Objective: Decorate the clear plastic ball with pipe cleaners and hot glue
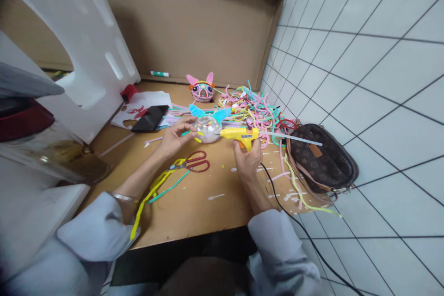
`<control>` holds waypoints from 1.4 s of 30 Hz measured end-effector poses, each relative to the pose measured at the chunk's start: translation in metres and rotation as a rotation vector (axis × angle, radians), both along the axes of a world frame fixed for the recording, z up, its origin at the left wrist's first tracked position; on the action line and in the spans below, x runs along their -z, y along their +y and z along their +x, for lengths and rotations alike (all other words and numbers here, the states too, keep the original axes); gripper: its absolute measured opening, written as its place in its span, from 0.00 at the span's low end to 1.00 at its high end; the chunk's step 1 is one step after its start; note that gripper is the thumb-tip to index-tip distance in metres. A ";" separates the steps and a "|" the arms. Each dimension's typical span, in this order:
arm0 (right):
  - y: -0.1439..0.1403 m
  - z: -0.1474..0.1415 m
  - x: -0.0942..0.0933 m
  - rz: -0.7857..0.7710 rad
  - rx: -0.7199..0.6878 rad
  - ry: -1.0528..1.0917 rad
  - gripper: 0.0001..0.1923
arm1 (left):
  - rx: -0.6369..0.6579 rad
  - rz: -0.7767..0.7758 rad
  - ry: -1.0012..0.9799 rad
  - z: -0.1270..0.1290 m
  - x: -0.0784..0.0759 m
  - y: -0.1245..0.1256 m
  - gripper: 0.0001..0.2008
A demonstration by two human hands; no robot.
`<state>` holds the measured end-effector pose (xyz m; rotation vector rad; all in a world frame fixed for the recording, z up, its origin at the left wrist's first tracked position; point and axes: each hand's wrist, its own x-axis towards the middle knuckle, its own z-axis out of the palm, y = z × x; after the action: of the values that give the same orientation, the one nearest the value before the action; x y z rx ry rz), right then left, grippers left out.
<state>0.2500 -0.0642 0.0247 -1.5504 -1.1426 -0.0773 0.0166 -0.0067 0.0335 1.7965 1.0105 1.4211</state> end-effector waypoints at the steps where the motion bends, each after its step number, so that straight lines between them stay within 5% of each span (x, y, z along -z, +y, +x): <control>1: 0.000 0.000 0.001 -0.005 -0.006 -0.004 0.19 | -0.007 -0.001 -0.005 0.000 0.000 0.001 0.15; 6: 0.001 0.001 0.003 -0.002 -0.025 -0.024 0.20 | -0.084 -0.021 -0.141 0.000 -0.007 0.002 0.15; 10: -0.002 -0.004 -0.001 0.012 -0.007 -0.018 0.20 | 0.005 -0.163 -0.444 0.006 -0.020 -0.005 0.15; 16: -0.010 -0.022 -0.010 0.014 -0.047 0.098 0.17 | 0.327 -0.578 -0.916 0.024 -0.037 -0.026 0.13; 20: -0.014 -0.031 -0.012 0.041 -0.042 0.143 0.19 | 0.412 -0.881 -1.135 0.037 -0.046 -0.043 0.09; 26: -0.016 -0.027 -0.009 0.148 0.029 0.085 0.19 | 0.399 -1.052 -1.189 0.049 -0.053 -0.060 0.16; 42: -0.018 -0.022 -0.006 0.184 0.001 -0.042 0.20 | 0.369 -1.180 -1.321 0.052 -0.060 -0.066 0.15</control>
<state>0.2280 -0.0826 0.0308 -1.3916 -1.1357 -0.2110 0.0690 -0.0727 0.0935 0.0259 0.4714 1.0057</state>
